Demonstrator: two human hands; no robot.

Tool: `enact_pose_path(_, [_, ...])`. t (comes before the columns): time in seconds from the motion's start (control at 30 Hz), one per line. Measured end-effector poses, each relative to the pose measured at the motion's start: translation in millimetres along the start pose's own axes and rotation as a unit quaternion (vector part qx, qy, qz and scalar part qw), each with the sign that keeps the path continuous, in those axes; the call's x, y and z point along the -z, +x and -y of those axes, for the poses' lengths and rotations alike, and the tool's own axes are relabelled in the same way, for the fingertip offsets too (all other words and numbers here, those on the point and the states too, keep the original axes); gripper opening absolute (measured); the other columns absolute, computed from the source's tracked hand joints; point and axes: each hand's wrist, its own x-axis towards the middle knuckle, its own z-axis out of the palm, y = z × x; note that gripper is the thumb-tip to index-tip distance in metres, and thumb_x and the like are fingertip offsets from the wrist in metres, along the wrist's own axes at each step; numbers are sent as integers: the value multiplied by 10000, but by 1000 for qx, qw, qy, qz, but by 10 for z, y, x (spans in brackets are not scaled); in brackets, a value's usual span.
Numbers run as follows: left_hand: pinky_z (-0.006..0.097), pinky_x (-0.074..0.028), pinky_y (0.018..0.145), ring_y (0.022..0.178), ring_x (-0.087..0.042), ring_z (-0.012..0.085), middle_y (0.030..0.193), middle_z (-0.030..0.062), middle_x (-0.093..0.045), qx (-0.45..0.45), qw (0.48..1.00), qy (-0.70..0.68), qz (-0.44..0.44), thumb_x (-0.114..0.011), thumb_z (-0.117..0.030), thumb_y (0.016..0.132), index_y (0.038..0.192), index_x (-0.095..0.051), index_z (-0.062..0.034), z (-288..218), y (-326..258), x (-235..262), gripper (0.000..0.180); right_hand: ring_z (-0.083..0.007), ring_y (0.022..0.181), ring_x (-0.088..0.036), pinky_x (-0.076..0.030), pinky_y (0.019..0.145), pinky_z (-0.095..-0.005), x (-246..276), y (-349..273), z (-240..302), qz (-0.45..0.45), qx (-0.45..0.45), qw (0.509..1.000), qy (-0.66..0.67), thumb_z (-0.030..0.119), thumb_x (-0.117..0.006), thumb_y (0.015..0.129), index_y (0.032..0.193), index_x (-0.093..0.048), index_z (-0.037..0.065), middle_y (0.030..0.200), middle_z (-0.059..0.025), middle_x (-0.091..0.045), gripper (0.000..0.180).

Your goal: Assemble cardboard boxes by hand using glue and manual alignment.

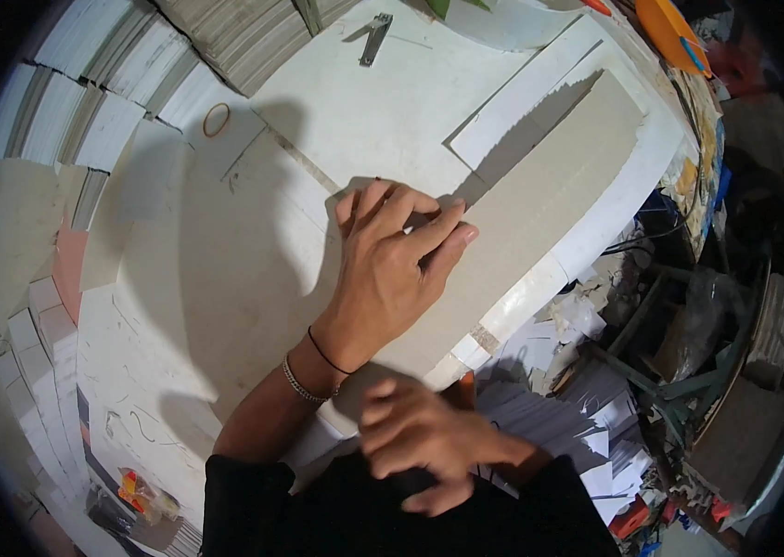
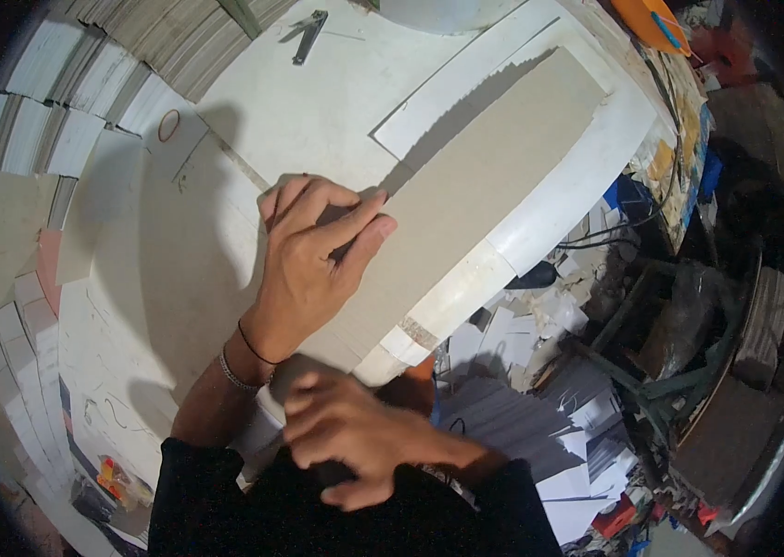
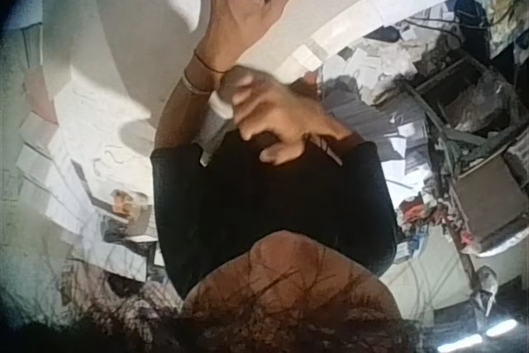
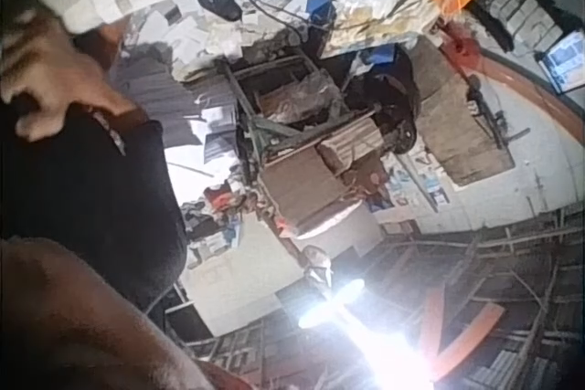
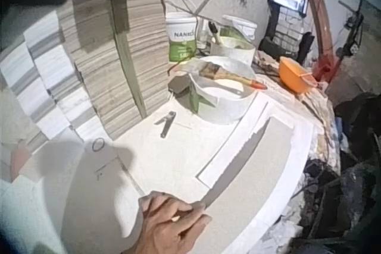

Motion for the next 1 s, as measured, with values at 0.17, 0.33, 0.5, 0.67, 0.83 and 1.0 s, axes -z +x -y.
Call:
enact_pose_path(0.17, [414, -362, 908, 962, -556, 234, 941, 11, -648, -9, 1000, 22, -20, -792, -211, 869, 1072, -798, -102, 33, -35, 42, 231, -295, 720, -565, -381, 795, -432, 672, 117, 177, -165, -30, 975, -145, 488, -663, 631, 692, -603, 73, 721, -84, -585, 424])
enact_pose_path(0.33, [420, -362, 972, 966, -566, 224, 930, 14, -661, 4, 1000, -11, -14, -798, -205, 863, 1045, -799, -85, -17, -91, 33, 217, -268, 742, -538, -389, 833, -443, -212, -25, 28, -73, 8, 991, -108, 417, -696, 657, 743, -604, 91, 731, -58, -531, 349])
enact_pose_path(0.5, [417, -358, 966, 975, -567, 224, 926, 15, -665, 4, 999, 2, -35, -817, -214, 843, 994, -791, -75, 100, -175, 20, 207, -332, 768, -585, -400, 824, -446, 332, -4, -71, -104, 4, 994, -25, 538, -604, 773, 710, -631, 64, 749, -105, -602, 479])
enact_pose_path(0.67, [406, -352, 948, 990, -562, 226, 933, 14, -662, -3, 999, -20, -35, -826, -223, 835, 1001, -783, -83, 23, -88, -7, 222, -305, 732, -572, -405, 757, -431, 174, -52, 47, -146, -22, 960, -239, 420, -683, 592, 674, -602, 65, 737, -72, -592, 373])
enact_pose_path(0.83, [450, -329, 983, 1037, -545, 248, 954, 20, -660, 21, 999, -30, -25, -801, -240, 860, 981, -780, -87, 80, -175, 19, 197, -313, 764, -571, -398, 773, -441, 1, 34, -33, -35, -5, 998, -55, 445, -676, 675, 694, -608, 74, 740, -75, -587, 377])
enact_pose_path(1.0, [443, -329, 980, 1034, -545, 247, 951, 20, -653, 22, 999, -38, -26, -800, -240, 859, 980, -780, -86, 40, -176, 41, 197, -321, 748, -590, -406, 816, -463, 611, -60, 71, -170, 8, 964, -206, 486, -666, 706, 703, -631, 69, 754, -102, -612, 419])
